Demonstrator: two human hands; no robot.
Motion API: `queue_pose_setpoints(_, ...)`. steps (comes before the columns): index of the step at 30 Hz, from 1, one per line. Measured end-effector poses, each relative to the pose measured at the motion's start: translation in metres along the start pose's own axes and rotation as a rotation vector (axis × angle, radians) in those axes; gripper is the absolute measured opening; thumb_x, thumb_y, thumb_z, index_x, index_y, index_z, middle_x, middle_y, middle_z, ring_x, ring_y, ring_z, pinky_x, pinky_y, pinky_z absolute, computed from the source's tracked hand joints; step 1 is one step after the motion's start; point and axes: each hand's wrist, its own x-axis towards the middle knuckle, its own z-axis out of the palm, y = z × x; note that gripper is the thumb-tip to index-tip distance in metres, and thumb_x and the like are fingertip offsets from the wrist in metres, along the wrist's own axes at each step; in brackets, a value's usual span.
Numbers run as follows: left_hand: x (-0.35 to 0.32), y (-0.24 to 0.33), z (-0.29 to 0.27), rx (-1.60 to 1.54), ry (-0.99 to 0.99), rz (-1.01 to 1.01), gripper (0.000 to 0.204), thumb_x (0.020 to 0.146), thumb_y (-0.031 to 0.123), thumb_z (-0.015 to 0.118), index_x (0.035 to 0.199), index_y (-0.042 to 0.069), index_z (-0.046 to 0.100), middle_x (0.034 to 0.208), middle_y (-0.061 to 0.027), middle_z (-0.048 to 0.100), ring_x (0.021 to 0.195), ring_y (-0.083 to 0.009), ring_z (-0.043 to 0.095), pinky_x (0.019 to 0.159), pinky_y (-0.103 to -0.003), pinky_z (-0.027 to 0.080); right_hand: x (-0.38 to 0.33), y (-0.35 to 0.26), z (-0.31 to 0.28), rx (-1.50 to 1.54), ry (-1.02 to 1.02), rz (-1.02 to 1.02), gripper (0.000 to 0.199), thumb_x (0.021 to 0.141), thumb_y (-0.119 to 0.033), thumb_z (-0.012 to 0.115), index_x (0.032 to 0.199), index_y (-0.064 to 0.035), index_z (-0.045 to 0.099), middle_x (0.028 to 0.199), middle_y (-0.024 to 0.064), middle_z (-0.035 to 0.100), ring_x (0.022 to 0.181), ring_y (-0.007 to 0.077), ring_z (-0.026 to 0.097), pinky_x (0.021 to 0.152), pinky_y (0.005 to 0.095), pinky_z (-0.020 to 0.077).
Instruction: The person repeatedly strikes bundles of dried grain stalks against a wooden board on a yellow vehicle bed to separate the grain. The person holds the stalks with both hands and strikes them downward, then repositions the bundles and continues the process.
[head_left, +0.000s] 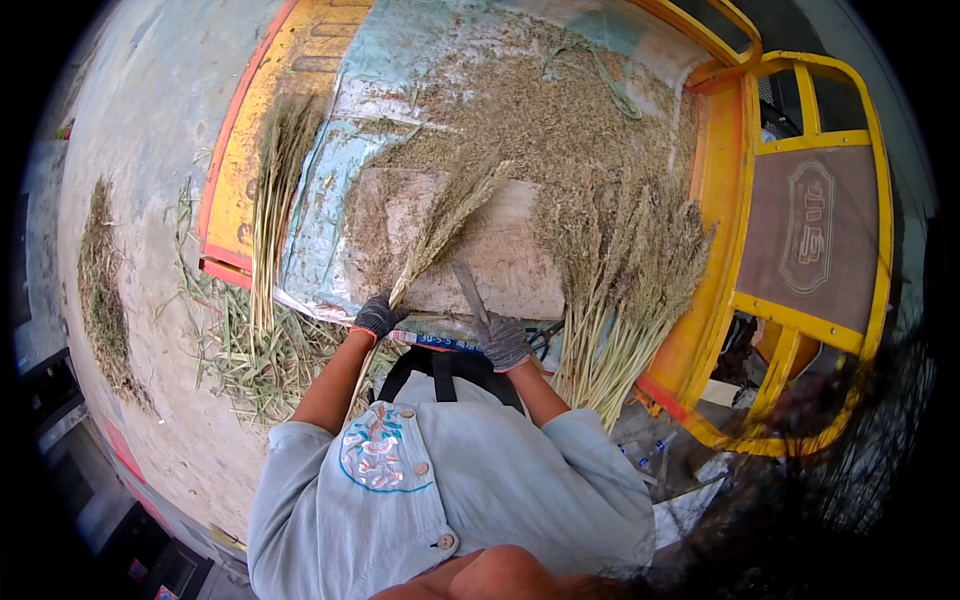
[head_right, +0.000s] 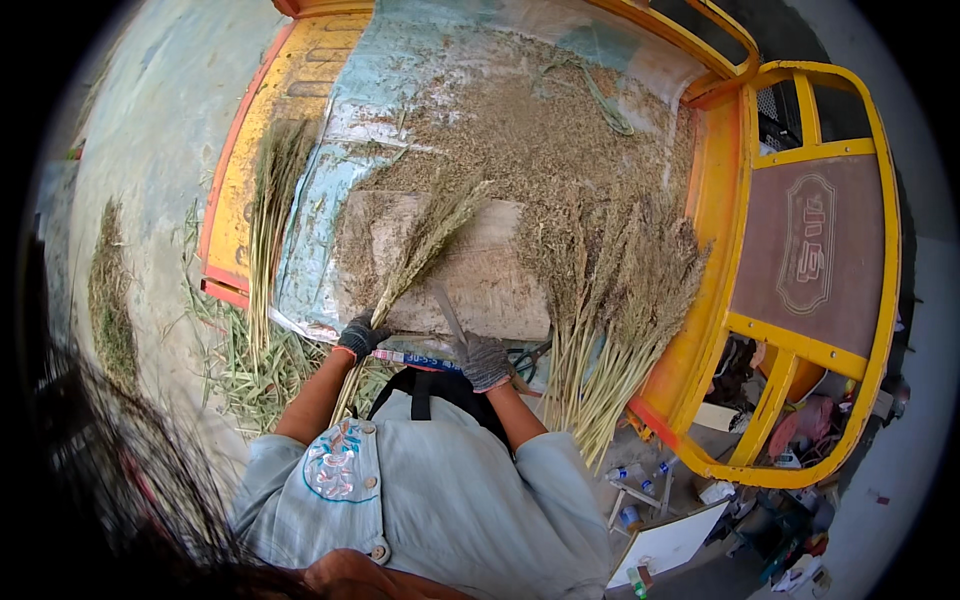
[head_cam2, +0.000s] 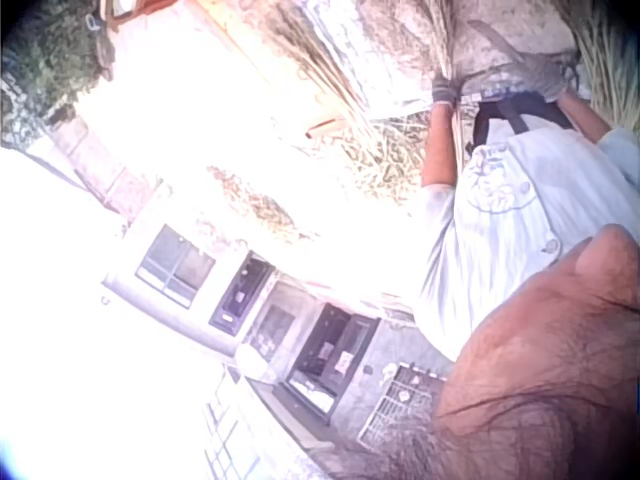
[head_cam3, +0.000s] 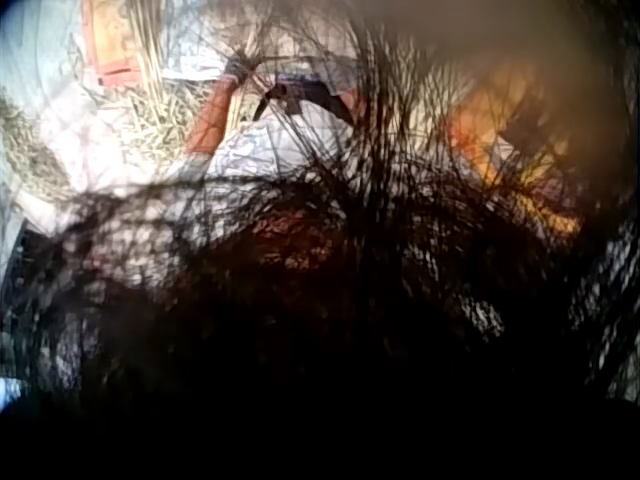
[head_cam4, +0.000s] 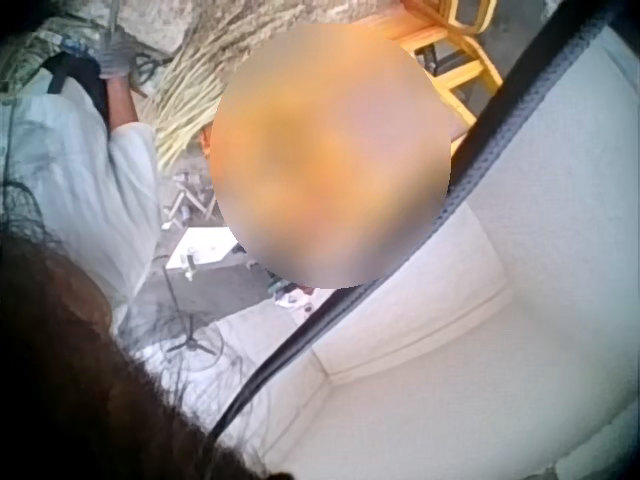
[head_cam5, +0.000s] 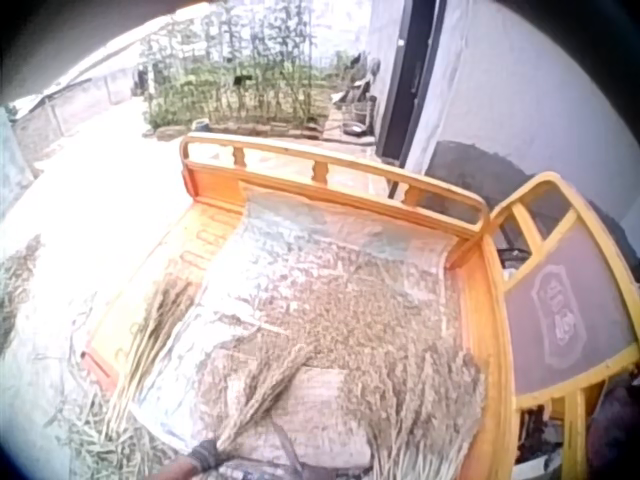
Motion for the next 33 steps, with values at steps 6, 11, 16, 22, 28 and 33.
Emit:
queue_pose_setpoints(6,0.000,-0.007,0.051,-0.296,-0.255,-0.028,0.050,0.086,0.048,0.052,0.106,0.003,0.056,0.087,-0.0137,0.064,0.070,-0.0216,0.060,0.063,-0.035,0.048,-0.006,-0.001,0.001,-0.035,-0.071,-0.003,0.031,0.081,-0.034,0.053,0.085,-0.0045,0.064,0.073,0.0193,0.062,0.071,0.0369,0.060,0.066,0.0464,0.0470)
queue_pose_setpoints(11,0.005,-0.017,0.058,-0.876,-0.559,-0.213,0.046,0.088,0.051,0.049,0.085,0.007,0.062,0.066,-0.0044,0.060,0.057,-0.0143,0.055,0.055,-0.027,0.047,-0.022,-0.016,-0.025,0.011,-0.061,-0.022,0.034,0.084,-0.037,0.050,0.094,-0.0067,0.063,0.081,0.0184,0.063,0.077,0.0359,0.061,0.069,0.0464,0.0470)
queue_pose_setpoints(16,0.014,-0.026,0.065,-1.141,-0.585,-0.246,0.048,0.091,0.050,0.045,0.102,0.008,0.063,0.085,-0.0043,0.065,0.069,-0.0143,0.059,0.064,-0.029,0.051,-0.019,-0.010,-0.026,-0.131,-0.301,0.106,0.044,0.086,-0.044,0.045,0.108,-0.0089,0.061,0.097,0.0174,0.064,0.088,0.0336,0.062,0.076,0.0465,0.0472)
queue_pose_setpoints(22,0.011,-0.022,0.058,-1.184,-0.664,-0.247,0.053,0.090,0.054,0.042,0.103,0.007,0.061,0.082,-0.0075,0.066,0.068,-0.0183,0.063,0.060,-0.033,0.053,-0.014,0.000,-0.029,-0.155,-0.422,0.182,0.046,0.087,-0.045,0.043,0.107,-0.0078,0.061,0.097,0.0184,0.064,0.087,0.0336,0.062,0.080,0.0452,0.0469)
queue_pose_setpoints(28,0.007,-0.034,0.086,-0.597,-0.106,0.232,0.040,0.089,0.039,0.052,0.107,0.004,0.056,0.086,-0.0136,0.065,0.073,-0.0247,0.064,0.064,-0.039,0.053,-0.010,0.004,-0.011,-0.261,-0.494,0.185,0.048,0.087,-0.046,0.041,0.110,-0.0078,0.059,0.098,0.0183,0.063,0.089,0.0352,0.062,0.080,0.0463,0.0463)
queue_pose_setpoints(33,-0.010,-0.019,0.097,-0.019,0.484,0.315,0.041,0.090,0.030,0.050,0.117,0.000,0.053,0.100,-0.0268,0.061,0.093,-0.0351,0.060,0.080,-0.040,0.046,-0.016,0.020,0.015,-0.163,-0.372,0.127,0.048,0.088,-0.045,0.041,0.113,-0.0070,0.057,0.103,0.0184,0.062,0.093,0.0353,0.060,0.082,0.0465,0.0456)
